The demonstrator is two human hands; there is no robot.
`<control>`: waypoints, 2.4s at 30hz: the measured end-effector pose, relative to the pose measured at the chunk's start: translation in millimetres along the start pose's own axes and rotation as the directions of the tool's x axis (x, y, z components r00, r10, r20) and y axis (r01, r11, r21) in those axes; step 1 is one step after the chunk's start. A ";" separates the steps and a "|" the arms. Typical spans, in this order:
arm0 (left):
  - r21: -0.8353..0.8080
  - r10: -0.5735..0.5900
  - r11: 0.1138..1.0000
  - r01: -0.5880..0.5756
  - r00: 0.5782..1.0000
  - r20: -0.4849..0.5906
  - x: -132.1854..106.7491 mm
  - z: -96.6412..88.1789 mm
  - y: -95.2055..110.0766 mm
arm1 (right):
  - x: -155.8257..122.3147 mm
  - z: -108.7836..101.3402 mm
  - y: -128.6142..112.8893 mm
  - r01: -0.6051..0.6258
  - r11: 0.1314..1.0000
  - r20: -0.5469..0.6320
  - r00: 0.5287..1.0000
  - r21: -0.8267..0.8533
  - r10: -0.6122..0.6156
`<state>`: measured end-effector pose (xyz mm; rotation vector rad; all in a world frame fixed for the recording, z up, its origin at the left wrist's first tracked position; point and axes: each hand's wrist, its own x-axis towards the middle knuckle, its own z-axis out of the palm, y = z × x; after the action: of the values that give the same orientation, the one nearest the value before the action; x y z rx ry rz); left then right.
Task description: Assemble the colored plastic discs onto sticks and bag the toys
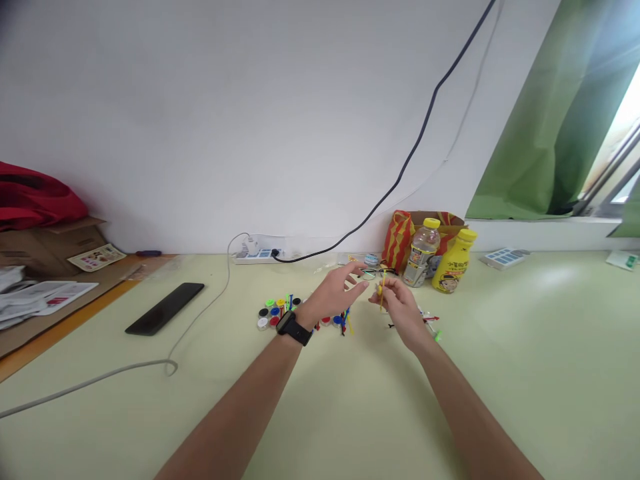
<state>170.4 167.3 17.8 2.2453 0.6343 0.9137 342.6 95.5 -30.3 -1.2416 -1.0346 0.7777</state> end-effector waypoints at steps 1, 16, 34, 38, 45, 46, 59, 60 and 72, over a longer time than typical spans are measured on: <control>-0.038 0.008 0.999 -0.008 1.000 0.022 0.1 3.7 -1.3 | -2.5 4.5 -2.2 -0.020 0.998 0.041 0.999 0.066 0.018; -0.144 0.058 0.989 -0.041 0.992 0.116 -6.6 10.8 -14.6 | -10.1 8.5 -10.2 -0.251 0.956 0.304 0.932 0.151 0.196; 0.345 0.046 0.933 -0.098 0.986 0.158 -17.3 47.7 -12.3 | 7.8 -19.8 35.8 0.189 0.573 0.177 0.981 -0.797 -0.078; 0.450 0.009 0.889 -0.083 0.986 0.165 -21.8 53.5 -14.2 | 11.5 -21.7 41.3 0.213 0.541 0.186 0.977 -0.814 -0.105; 0.539 -0.043 0.842 -0.033 0.991 0.127 -21.5 41.0 -30.8 | 21.9 -48.7 30.5 0.166 0.458 0.079 0.976 -0.873 -0.204; 0.538 -0.043 0.842 -0.035 0.990 0.132 -21.6 39.7 -32.2 | 22.5 -54.7 29.2 0.134 0.424 0.048 0.977 -0.896 -0.208; 0.399 0.000 0.916 -0.042 0.994 0.106 -10.0 18.8 -19.8 | 19.5 -64.1 18.9 0.163 0.347 0.080 0.967 -0.924 -0.243; 0.345 0.013 0.938 -0.046 0.995 0.097 -9.6 19.2 -18.5 | 19.2 -59.2 16.4 0.182 0.391 0.052 0.946 -0.902 -0.319; -0.066 0.168 0.984 -0.166 0.985 0.029 -6.8 26.9 -2.1 | -3.1 -5.4 -11.9 0.100 0.993 0.151 0.984 -0.066 -0.089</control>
<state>185.5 154.7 -1.8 2.2779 0.3993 0.9597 345.7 88.6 -19.3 -1.2007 -1.2439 0.7729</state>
